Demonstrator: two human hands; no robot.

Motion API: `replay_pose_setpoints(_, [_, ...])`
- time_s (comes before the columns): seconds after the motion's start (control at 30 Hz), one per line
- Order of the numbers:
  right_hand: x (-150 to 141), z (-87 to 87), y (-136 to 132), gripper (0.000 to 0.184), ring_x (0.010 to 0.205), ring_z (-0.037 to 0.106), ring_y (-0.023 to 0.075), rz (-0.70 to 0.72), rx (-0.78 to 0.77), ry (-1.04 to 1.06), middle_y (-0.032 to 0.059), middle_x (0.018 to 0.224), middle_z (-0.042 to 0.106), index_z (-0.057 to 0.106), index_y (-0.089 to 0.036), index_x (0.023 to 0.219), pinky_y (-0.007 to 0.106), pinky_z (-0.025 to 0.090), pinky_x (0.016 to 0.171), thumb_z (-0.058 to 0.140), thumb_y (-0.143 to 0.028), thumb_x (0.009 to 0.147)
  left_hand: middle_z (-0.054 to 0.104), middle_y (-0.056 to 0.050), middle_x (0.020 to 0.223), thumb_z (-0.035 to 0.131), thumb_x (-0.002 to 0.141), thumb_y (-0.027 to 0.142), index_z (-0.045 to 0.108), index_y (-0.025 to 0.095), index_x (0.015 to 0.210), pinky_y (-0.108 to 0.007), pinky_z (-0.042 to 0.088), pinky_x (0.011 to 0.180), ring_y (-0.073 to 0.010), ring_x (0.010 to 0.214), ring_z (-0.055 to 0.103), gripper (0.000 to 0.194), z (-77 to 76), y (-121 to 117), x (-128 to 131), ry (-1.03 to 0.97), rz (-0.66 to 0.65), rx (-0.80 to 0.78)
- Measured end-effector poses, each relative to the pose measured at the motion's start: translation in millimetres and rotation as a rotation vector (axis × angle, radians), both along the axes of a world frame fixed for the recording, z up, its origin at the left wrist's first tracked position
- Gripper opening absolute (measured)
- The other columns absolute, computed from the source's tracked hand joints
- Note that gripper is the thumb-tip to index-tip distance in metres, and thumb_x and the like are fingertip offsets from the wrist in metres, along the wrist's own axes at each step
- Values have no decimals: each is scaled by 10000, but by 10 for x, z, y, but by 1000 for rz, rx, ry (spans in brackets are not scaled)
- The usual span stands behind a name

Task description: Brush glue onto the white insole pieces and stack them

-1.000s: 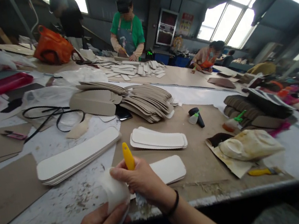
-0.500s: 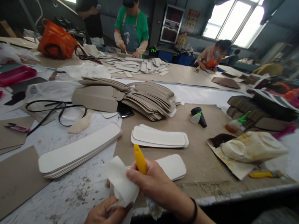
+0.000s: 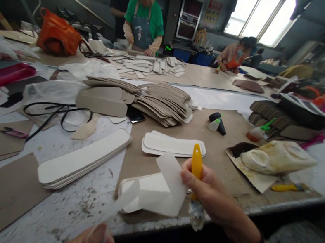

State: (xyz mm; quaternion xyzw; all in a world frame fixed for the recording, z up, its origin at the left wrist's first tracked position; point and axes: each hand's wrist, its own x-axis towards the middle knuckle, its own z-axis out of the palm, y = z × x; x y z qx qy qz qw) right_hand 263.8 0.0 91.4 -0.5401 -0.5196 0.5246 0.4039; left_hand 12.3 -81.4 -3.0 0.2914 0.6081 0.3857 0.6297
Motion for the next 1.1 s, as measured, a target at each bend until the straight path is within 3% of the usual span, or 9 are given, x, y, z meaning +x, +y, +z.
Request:
replay_pose_setpoints(0.1, [172, 31, -84, 471, 575, 342, 103, 89, -40, -161, -45, 659, 407, 536, -197, 757, 213, 306, 492, 698, -638, 785, 767, -84, 747, 863, 416, 697, 768, 174, 787, -303, 587, 634, -228, 676, 679, 648, 13, 48, -114, -228, 216, -190])
replay_pose_setpoints(0.17, [196, 57, -125, 468, 559, 321, 102, 188, -115, -243, -52, 646, 391, 535, -199, 772, 214, 288, 476, 668, -646, 804, 732, -42, 690, 964, 318, 537, 753, 159, 843, -236, 547, 497, -165, 583, 630, 680, 32, 118, -122, -348, 324, -245])
replay_pose_setpoints(0.23, [146, 78, -131, 447, 568, 330, 104, 302, -187, -267, -51, 656, 400, 523, -200, 778, 217, 301, 492, 648, -627, 822, 619, 34, 537, 997, 290, 440, 720, 154, 848, -142, 390, 358, -65, 436, 476, 686, 42, 197, -89, -425, 366, -239])
replay_pose_setpoints(0.3, [39, 70, -86, 387, 597, 361, 110, 430, -244, -244, -46, 684, 425, 544, -195, 828, 220, 322, 526, 653, -566, 831, 524, 85, 466, 994, 327, 435, 680, 156, 840, -101, 245, 314, -5, 372, 318, 662, 28, 278, -39, -448, 335, -210])
replay_pose_setpoints(0.4, [-170, -24, 74, 273, 621, 386, 112, 627, -302, -249, -46, 706, 458, 594, -179, 909, 224, 327, 558, 660, -432, 829, 471, 106, 433, 921, 461, 539, 625, 164, 823, -93, 187, 303, 7, 347, 254, 600, -36, 393, 21, -350, 198, -181])
replay_pose_setpoints(0.47, [-305, -123, 218, 196, 615, 389, 108, 708, -304, -300, -48, 691, 466, 597, -172, 843, 227, 328, 570, 645, -361, 830, 427, 115, 395, 879, 471, 596, 568, 180, 714, -105, 163, 287, 0, 328, 236, 573, -84, 460, 35, -278, 124, -183])
replay_pose_setpoints(0.57, [-468, -265, 423, 151, 630, 427, 112, 738, -249, -434, -48, 679, 490, 566, -178, 747, 231, 340, 606, 627, -282, 839, 383, 122, 357, 860, 483, 578, 475, 213, 599, -117, 156, 275, -9, 309, 227, 543, -119, 537, 15, -237, 73, -200])
replay_pose_setpoints(0.77, [-645, -412, 609, 151, 625, 460, 119, 780, -154, -788, -31, 676, 526, 597, -174, 735, 238, 316, 604, 625, -206, 880, 366, 109, 321, 798, 495, 578, 441, 226, 512, -132, 89, 260, -15, 272, 202, 501, -96, 620, -1, -189, -1, -282])
replay_pose_setpoints(1.1, [-716, -419, 630, 143, 700, 560, 158, 830, -112, -917, 65, 824, 687, 706, -140, 905, 247, 338, 621, 598, -232, 920, 324, 146, 381, 807, 548, 562, 425, 230, 593, -120, 163, 297, -12, 338, 199, 508, 39, 617, 54, -136, 9, -298])
